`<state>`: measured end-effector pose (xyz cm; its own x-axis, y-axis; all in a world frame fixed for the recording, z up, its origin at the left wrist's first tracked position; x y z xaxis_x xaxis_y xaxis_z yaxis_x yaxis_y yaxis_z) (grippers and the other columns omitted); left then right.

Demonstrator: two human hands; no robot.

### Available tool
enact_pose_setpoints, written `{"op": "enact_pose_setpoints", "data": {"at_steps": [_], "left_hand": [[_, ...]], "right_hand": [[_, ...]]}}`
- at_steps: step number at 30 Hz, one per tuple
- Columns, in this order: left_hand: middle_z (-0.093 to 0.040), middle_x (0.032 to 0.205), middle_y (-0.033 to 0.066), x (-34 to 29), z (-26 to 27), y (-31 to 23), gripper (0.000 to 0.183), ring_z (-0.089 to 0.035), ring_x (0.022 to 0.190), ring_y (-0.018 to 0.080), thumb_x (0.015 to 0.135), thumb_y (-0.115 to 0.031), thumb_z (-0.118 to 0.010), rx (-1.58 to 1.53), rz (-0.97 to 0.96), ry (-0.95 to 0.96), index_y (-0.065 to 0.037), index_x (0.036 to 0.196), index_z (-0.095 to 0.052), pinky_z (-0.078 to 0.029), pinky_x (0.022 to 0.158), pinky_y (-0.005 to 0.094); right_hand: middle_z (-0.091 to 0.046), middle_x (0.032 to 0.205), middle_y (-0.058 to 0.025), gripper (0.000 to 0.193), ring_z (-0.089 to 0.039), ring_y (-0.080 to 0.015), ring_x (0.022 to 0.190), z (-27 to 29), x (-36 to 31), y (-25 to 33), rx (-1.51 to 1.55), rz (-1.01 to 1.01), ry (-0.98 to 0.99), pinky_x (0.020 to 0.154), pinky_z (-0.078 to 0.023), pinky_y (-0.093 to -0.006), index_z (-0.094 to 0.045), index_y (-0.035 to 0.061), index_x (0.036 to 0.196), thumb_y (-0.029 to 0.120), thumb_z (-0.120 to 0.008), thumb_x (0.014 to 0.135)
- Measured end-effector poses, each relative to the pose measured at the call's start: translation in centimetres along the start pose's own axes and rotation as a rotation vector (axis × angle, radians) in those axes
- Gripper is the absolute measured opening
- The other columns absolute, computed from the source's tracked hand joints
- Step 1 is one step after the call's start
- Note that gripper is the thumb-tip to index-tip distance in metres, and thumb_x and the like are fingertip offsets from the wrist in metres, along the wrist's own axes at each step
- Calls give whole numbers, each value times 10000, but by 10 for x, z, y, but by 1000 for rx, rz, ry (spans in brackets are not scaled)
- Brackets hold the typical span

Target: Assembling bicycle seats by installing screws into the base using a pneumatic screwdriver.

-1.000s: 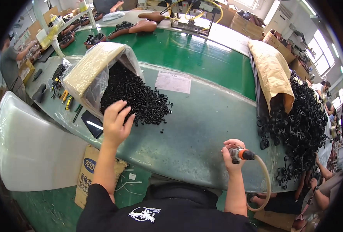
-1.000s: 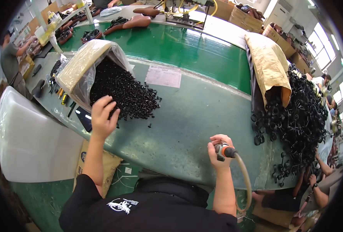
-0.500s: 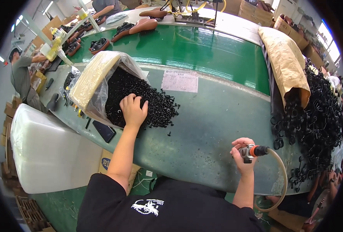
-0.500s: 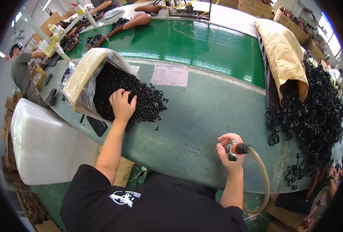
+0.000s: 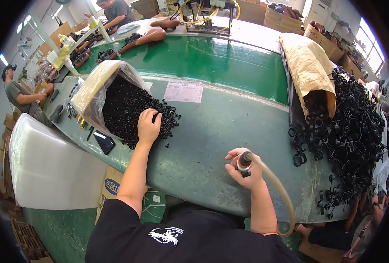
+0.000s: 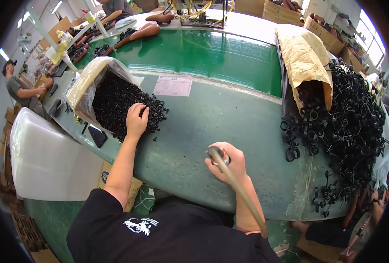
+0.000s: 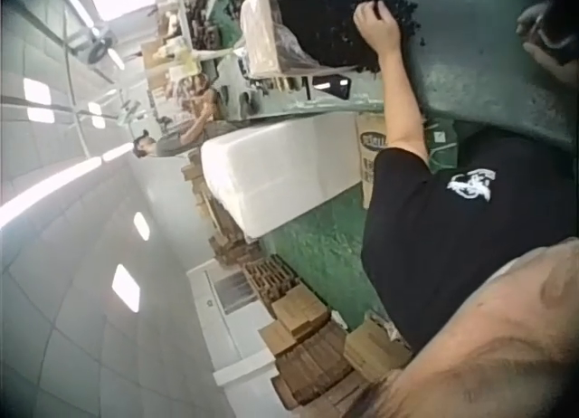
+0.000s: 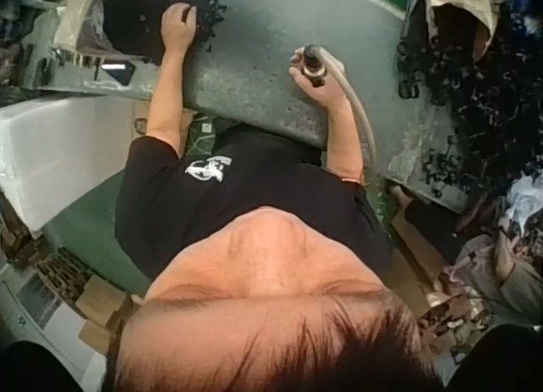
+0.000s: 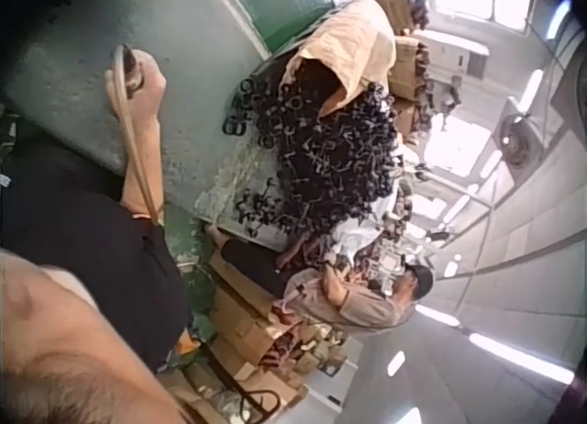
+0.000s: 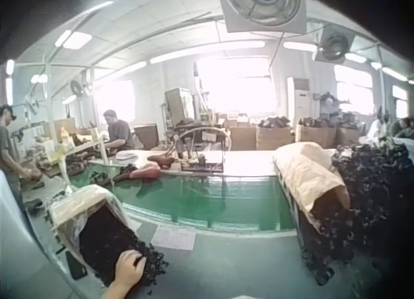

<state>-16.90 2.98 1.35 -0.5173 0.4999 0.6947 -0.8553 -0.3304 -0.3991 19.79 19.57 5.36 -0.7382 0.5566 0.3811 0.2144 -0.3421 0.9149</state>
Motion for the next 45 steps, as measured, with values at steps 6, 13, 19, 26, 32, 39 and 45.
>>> {"op": "enact_pose_setpoints", "data": {"at_steps": [6,13,19,26,32,39,45], "left_hand": [[-706,1151,148,48,-56,-5,334,-632,1178,366,905,-317,-789,151,-200,247,-22,1056,-745,-507,1025,470],[-689,1080,129,55,-104,37,350,-629,1123,358,852,-407,-805,234,23,354,-76,955,-756,-491,997,501],[-688,987,132,36,-80,-2,279,-635,1042,373,920,-339,-778,58,-126,418,-76,833,-747,-512,928,466],[-659,1301,186,-19,-25,-83,456,-559,1337,425,907,-396,-795,29,-217,232,-12,1141,-720,-422,1170,527],[-667,1242,151,-45,-29,-140,316,-567,1331,384,867,-274,-811,-38,-309,234,-44,1064,-722,-416,1177,530],[-675,1255,150,-62,-65,-154,285,-598,1295,375,899,-242,-789,-168,-284,318,-35,1085,-728,-455,1137,497],[-683,1263,144,-54,-69,-150,270,-625,1278,350,918,-229,-793,-215,-255,344,-31,1086,-721,-484,1101,477]], "right_hand": [[-672,735,-21,355,-749,-166,861,-6,-7,17,-130,135,71,769,-574,-315,-685,38,1111,-15,-828,791],[-702,797,-58,390,-726,-132,780,-5,-12,19,-48,150,55,756,-571,-304,-686,13,1132,-47,-830,775],[-702,814,-78,399,-719,-136,761,-9,-10,15,-60,133,63,767,-571,-304,-688,-14,1149,-51,-827,777],[-709,819,-74,393,-695,-132,759,-15,-5,15,-69,218,101,776,-575,-304,-688,-8,1162,-50,-824,796],[-751,984,-90,283,-690,-102,768,13,-7,-3,194,-115,-42,702,-568,-258,-666,-9,1106,-53,-777,850],[-712,999,-148,337,-700,-147,729,37,1,-20,257,-104,-159,618,-585,-263,-583,-12,1162,-78,-710,857],[-662,943,-114,366,-686,-160,709,39,13,-39,267,-105,-218,633,-597,-297,-568,-10,1190,-99,-682,853]]}}
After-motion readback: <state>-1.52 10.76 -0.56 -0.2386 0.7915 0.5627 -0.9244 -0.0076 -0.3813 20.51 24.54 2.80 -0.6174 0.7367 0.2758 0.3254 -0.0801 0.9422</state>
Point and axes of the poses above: each hand's wrist, its own x-axis towards the middle knuckle, its own z-axis out of the back of the hand, y = z × x, the point moved 10 cm from there along x, towards the middle knuckle
